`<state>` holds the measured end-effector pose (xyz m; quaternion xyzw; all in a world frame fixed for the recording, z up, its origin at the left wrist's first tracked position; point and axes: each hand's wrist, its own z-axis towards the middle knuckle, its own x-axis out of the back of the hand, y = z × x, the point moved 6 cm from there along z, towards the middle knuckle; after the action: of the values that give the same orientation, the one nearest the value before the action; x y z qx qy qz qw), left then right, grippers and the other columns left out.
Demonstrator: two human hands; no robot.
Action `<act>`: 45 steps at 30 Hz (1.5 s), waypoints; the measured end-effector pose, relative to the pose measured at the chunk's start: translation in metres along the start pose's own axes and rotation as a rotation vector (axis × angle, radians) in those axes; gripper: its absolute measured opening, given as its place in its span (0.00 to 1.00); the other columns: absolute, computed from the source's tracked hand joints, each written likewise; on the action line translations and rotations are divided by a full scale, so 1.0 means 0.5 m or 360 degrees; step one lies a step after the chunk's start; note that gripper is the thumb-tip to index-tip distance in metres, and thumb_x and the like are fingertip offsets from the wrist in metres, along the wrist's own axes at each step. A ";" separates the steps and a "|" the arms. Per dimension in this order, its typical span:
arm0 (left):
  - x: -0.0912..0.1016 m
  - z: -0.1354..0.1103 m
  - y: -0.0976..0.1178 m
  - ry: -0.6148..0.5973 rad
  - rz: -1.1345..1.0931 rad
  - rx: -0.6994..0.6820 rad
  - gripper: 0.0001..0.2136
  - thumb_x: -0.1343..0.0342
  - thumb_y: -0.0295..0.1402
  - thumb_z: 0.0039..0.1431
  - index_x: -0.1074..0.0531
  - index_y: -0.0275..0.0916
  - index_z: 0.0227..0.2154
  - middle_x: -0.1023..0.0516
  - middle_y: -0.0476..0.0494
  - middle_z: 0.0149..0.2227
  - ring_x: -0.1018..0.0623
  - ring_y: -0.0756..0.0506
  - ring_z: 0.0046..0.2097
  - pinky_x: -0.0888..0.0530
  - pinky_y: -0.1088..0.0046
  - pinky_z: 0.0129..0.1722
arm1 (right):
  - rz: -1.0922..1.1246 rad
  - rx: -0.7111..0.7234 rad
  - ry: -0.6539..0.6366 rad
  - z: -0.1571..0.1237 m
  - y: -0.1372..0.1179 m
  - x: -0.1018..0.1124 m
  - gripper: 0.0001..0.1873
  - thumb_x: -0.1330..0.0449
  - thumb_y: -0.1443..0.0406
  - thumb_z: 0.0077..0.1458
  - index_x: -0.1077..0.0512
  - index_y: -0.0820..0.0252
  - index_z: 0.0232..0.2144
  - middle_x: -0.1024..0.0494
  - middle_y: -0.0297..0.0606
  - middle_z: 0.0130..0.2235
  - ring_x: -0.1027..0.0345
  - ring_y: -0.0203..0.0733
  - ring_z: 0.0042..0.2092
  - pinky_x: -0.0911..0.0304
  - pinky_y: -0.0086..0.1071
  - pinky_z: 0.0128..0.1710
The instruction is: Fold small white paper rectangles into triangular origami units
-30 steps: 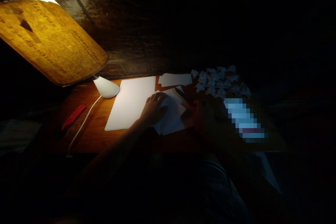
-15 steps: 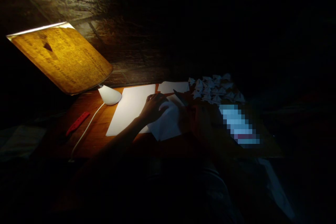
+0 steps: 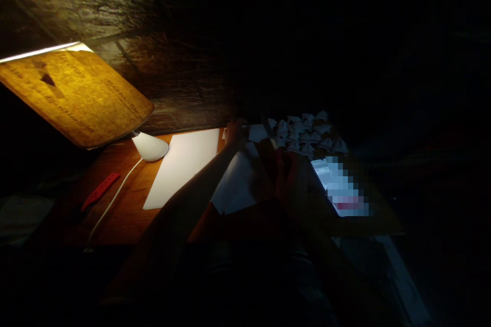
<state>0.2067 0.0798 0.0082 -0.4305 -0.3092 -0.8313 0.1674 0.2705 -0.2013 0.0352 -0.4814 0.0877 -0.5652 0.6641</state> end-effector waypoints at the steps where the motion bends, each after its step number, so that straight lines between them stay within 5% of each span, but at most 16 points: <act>1: -0.008 -0.005 -0.013 0.0062 0.0036 0.0167 0.13 0.43 0.39 0.65 0.25 0.46 0.50 0.23 0.35 0.52 0.23 0.31 0.56 0.24 0.44 0.54 | 0.0021 -0.0002 0.0000 0.000 0.000 -0.001 0.10 0.48 0.61 0.71 0.29 0.58 0.46 0.22 0.50 0.45 0.30 0.52 0.46 0.34 0.47 0.49; 7: -0.035 -0.015 -0.015 0.0009 0.0100 0.0411 0.21 0.40 0.42 0.63 0.29 0.39 0.56 0.31 0.22 0.62 0.30 0.22 0.65 0.31 0.35 0.60 | 0.0042 -0.0030 0.0048 -0.001 0.004 -0.010 0.10 0.48 0.62 0.70 0.30 0.59 0.46 0.22 0.51 0.45 0.30 0.53 0.47 0.34 0.48 0.50; 10: 0.003 -0.003 -0.016 0.0121 0.0059 0.0477 0.18 0.43 0.37 0.65 0.29 0.36 0.55 0.30 0.22 0.63 0.28 0.26 0.64 0.29 0.39 0.60 | 0.0007 -0.0040 -0.0009 0.004 0.007 -0.013 0.09 0.48 0.62 0.69 0.30 0.58 0.45 0.22 0.51 0.45 0.30 0.53 0.47 0.34 0.47 0.49; 12: 0.038 0.000 -0.007 0.0166 -0.0003 0.0315 0.14 0.44 0.34 0.65 0.26 0.39 0.51 0.25 0.29 0.59 0.26 0.31 0.62 0.28 0.43 0.61 | -0.0002 -0.0034 -0.0052 0.016 0.008 -0.011 0.09 0.48 0.63 0.69 0.29 0.58 0.45 0.22 0.51 0.45 0.30 0.53 0.46 0.34 0.46 0.48; 17: 0.071 -0.050 0.038 -0.0308 -0.0062 -0.0341 0.11 0.45 0.33 0.67 0.21 0.42 0.47 0.18 0.39 0.54 0.22 0.38 0.59 0.27 0.52 0.64 | -0.0021 0.0012 -0.0067 0.075 -0.006 -0.015 0.09 0.47 0.62 0.69 0.29 0.57 0.46 0.22 0.49 0.44 0.30 0.52 0.44 0.34 0.44 0.44; 20: 0.058 -0.081 0.039 -0.0546 0.0062 -0.0324 0.18 0.43 0.36 0.66 0.23 0.38 0.55 0.22 0.33 0.62 0.25 0.35 0.65 0.29 0.50 0.66 | 0.0012 0.0030 -0.0090 0.105 -0.023 -0.033 0.08 0.47 0.65 0.68 0.29 0.57 0.46 0.22 0.49 0.45 0.30 0.51 0.46 0.35 0.44 0.46; 29: 0.024 -0.072 0.038 -0.0626 0.0136 -0.0159 0.25 0.46 0.38 0.70 0.33 0.41 0.68 0.35 0.33 0.73 0.37 0.32 0.74 0.35 0.43 0.70 | 0.0037 -0.0004 -0.0237 0.103 -0.015 -0.065 0.07 0.47 0.66 0.68 0.30 0.58 0.45 0.21 0.51 0.47 0.29 0.52 0.48 0.35 0.45 0.49; 35: 0.060 -0.087 0.024 -0.0414 0.0049 -0.0147 0.26 0.41 0.38 0.67 0.32 0.36 0.65 0.34 0.29 0.71 0.34 0.32 0.71 0.34 0.45 0.70 | -0.0210 0.0109 -0.0356 0.138 -0.019 -0.104 0.11 0.50 0.65 0.71 0.29 0.60 0.45 0.22 0.52 0.47 0.31 0.54 0.49 0.37 0.45 0.49; 45: 0.191 -0.215 -0.037 -0.0054 -0.0227 0.0012 0.11 0.43 0.35 0.69 0.23 0.41 0.50 0.23 0.36 0.53 0.25 0.36 0.56 0.27 0.52 0.59 | -0.0659 0.0178 -0.0405 0.200 -0.024 -0.222 0.15 0.52 0.62 0.73 0.28 0.65 0.48 0.24 0.59 0.51 0.32 0.59 0.51 0.41 0.45 0.48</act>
<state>0.0759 0.0217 0.0323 -0.4209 -0.3448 -0.8325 0.1042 0.2902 -0.0534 0.0485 -0.5189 -0.1285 -0.6282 0.5653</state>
